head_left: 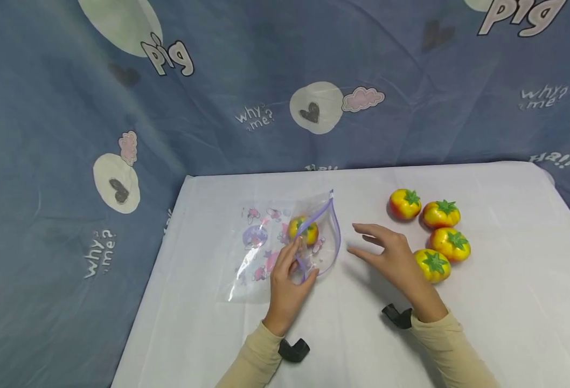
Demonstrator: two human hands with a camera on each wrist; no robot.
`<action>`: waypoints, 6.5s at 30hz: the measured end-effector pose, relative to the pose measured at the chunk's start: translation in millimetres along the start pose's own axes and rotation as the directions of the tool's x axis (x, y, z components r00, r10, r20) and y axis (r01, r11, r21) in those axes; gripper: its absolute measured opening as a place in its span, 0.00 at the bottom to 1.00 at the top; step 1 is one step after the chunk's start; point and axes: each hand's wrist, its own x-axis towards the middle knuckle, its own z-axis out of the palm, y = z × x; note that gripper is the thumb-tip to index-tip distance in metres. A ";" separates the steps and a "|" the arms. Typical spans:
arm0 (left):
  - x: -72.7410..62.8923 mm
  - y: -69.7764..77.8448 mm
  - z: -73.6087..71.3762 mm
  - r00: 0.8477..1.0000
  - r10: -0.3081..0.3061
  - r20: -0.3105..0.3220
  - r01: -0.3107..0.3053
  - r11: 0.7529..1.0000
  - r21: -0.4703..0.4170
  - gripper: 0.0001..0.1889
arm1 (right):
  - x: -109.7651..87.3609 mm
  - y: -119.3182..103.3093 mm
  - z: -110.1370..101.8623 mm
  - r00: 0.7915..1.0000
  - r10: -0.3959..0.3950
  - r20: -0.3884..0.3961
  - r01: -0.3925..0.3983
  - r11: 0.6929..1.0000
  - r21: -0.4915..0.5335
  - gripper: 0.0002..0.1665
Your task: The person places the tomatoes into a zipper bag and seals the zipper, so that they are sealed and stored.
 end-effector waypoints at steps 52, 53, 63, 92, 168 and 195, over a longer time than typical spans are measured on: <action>1.8 -4.3 1.4 1.000 0.006 0.007 -0.006 0.999 -0.034 0.42 | -93.0 56.1 -94.7 0.976 0.215 -0.046 -0.219 0.931 -0.291 0.39; 1.8 -4.6 1.4 1.000 0.008 0.006 -0.008 0.999 -0.033 0.42 | -92.8 56.0 -94.5 0.974 0.222 -0.043 -0.224 0.930 -0.290 0.39; 2.1 -4.2 1.1 1.000 0.008 0.005 -0.008 1.000 -0.030 0.42 | -91.5 55.4 -93.8 0.973 0.224 -0.063 -0.232 0.927 -0.295 0.39; 1.0 -1.8 0.1 1.000 0.002 0.004 -0.002 1.000 -0.025 0.42 | -72.1 47.2 -74.8 0.984 0.176 0.039 -0.161 0.955 -0.248 0.37; 0.5 -1.9 -0.1 0.999 0.026 0.024 -0.025 0.999 -0.024 0.43 | 26.1 13.9 41.9 0.991 -0.046 0.128 0.046 0.999 0.008 0.33; 1.4 -3.5 0.5 0.998 0.056 0.004 -0.056 0.998 -0.018 0.43 | 33.6 15.3 45.7 0.980 0.013 0.198 -0.019 0.999 0.029 0.26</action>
